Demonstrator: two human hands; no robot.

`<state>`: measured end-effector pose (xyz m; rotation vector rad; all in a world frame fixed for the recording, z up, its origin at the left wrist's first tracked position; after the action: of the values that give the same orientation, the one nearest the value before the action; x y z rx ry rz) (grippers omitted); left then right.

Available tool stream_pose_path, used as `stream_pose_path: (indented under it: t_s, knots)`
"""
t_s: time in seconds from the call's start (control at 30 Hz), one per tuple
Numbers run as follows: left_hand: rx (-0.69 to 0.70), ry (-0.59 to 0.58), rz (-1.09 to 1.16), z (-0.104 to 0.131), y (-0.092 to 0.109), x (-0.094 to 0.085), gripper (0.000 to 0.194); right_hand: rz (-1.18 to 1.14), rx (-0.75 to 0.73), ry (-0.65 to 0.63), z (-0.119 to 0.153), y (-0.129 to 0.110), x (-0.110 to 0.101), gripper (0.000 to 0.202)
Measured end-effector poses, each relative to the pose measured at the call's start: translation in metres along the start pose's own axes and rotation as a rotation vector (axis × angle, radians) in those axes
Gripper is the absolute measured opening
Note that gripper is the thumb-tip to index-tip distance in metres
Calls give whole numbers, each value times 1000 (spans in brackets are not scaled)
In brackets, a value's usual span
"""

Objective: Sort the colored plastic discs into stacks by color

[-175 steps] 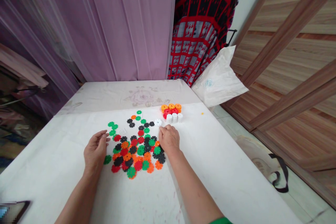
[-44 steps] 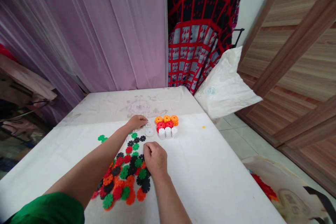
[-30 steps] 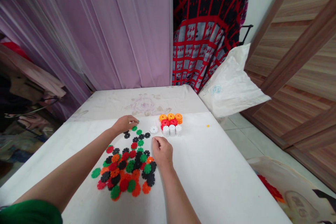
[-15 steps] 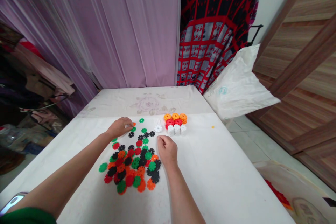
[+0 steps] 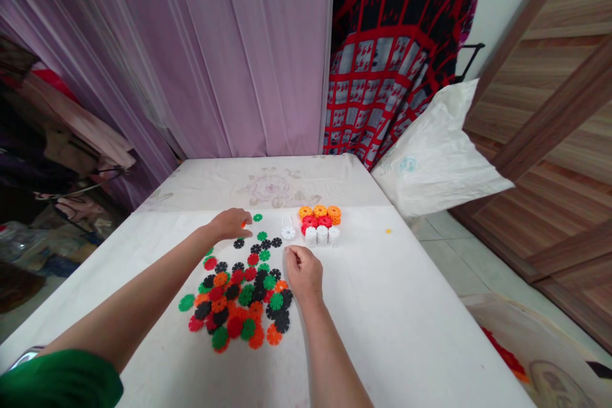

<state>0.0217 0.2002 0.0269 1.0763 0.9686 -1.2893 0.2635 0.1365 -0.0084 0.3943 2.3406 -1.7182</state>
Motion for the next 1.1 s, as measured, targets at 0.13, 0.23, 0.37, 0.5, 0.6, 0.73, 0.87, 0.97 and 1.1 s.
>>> stream_pose_path:
  t_s: [0.13,0.23,0.37,0.5,0.6,0.73,0.87,0.97,1.1]
  knots:
    - [-36,-12,53,-7,-2,-7,31,4,-1,-14,0,-1,1,34]
    - [-42,16,119,-13,1,-13,32,7,-1,-12,1,-1,1,34]
    - [-75,85,199,-19,11,-15,33,13,-11,-5,1,0,2,33]
    - [-167,130,247,-23,22,-6,31,18,-18,-12,1,0,2,33]
    - [-221,111,241,-26,31,5,35,27,-16,-18,1,-1,2,32]
    - [-232,52,166,-27,38,12,41,28,-26,-18,1,-2,3,32]
    - [-208,15,59,-25,35,5,37,43,-33,-17,1,-2,4,31]
    - [-137,-6,5,-23,38,-1,33,58,-36,-31,1,-2,5,31]
    - [-32,-36,-24,-24,49,-1,43,73,-41,-42,1,-4,5,32]
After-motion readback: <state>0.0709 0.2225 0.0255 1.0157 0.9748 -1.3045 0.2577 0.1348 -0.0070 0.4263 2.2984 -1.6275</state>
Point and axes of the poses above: each hand's wrist, its own z-axis away from the middle knuckle, its own x-axis out of the palm, y = z × x, the point moved 8 cm from there along -z, towards the middle knuckle, and after that the axes turned 2 degrees about -x, right-handed, at the moved point
